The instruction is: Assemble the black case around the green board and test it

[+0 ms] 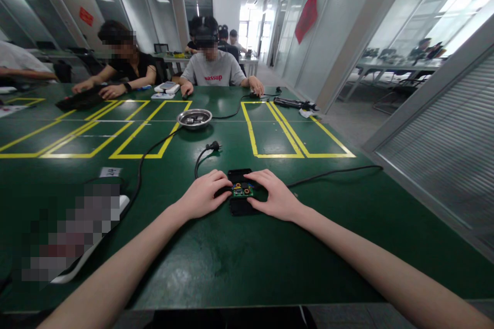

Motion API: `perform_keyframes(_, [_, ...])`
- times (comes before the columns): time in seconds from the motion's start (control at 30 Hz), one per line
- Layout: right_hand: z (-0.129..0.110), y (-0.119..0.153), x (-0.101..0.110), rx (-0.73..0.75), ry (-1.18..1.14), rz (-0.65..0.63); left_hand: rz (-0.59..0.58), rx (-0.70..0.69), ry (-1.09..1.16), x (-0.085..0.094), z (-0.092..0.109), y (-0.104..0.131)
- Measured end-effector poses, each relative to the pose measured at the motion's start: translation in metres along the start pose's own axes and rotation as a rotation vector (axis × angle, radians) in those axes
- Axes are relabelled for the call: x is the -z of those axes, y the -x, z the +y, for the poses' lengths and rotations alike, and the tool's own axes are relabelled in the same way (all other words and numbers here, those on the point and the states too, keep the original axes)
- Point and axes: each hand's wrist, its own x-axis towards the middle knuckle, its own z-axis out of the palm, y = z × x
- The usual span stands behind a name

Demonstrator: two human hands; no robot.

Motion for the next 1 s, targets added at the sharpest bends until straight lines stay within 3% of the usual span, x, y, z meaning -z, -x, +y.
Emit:
perform_keyframes(0.63, [0.003,0.0,0.0,-0.007,0.009,-0.003,0.034,-0.002,0.018,-0.003,-0.004,-0.004])
perform_keyframes(1.0, [0.025,0.003,0.042,-0.036,-0.055,-0.146,0.038,0.011,0.02,-0.001,-0.006,-0.001])
